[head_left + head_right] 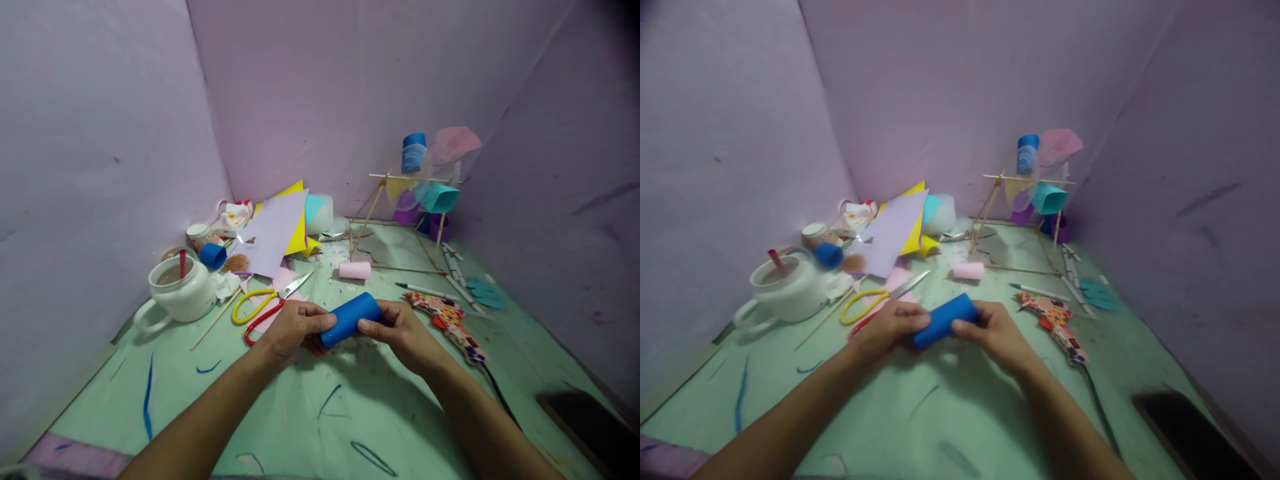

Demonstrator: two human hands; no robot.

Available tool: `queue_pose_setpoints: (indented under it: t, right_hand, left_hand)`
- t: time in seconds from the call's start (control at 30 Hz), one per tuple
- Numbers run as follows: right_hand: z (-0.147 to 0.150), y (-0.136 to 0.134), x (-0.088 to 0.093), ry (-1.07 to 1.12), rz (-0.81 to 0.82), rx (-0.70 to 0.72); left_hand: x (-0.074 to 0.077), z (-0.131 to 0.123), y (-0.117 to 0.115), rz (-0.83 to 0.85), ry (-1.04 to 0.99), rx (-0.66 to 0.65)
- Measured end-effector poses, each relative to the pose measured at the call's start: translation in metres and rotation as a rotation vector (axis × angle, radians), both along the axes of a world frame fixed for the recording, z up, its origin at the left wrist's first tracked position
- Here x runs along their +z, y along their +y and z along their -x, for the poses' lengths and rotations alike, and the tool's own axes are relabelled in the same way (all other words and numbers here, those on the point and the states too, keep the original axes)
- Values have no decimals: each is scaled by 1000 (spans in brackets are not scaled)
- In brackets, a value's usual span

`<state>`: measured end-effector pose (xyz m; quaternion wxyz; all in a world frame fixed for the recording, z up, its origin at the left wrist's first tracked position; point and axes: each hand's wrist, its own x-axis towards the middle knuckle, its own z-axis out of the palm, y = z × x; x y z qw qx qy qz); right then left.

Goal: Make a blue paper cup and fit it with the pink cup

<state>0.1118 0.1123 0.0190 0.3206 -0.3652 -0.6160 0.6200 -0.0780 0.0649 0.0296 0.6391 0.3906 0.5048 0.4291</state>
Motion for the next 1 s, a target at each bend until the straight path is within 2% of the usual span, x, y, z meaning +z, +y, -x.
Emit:
queue_pose_setpoints:
  t: [0.1, 0.2, 0.27, 0.33, 0.37, 0.43, 0.5, 0.53, 0.6, 0.77, 1.0]
  right_hand:
    - [1, 1, 0, 33, 79, -23]
    - [-2, 4, -1, 10, 61, -82]
    - [-5, 7, -1, -38, -32, -205]
    - [-8, 8, 1, -92, -209, -307]
    - [-9, 7, 2, -117, -298, -292]
    - [-8, 3, 5, -174, -397, -116]
    - [-3, -3, 6, -218, -375, 93]
    - [1, -6, 6, -226, -345, 150]
    - [7, -9, 5, -192, -275, 177]
    - [10, -6, 1, 79, -49, 73]
    - [13, -10, -1, 153, -27, 62]
  left_hand:
    - [-2, -1, 2, -4, 20, 22]
    - [2, -1, 3, -24, 78, 46]
    - [7, 1, 3, -46, 130, 61]
    - [14, 3, 1, -160, 301, 36]
    - [17, 4, -1, -245, 436, 9]
    - [21, 4, -5, -424, 730, -48]
    - [23, 3, -8, -529, 907, -88]
    - [23, 2, -10, -553, 938, -87]
    - [23, 0, -12, -565, 902, -49]
    - [19, -4, -10, -481, 586, 57]
    - [12, -14, -13, -604, 532, 149]
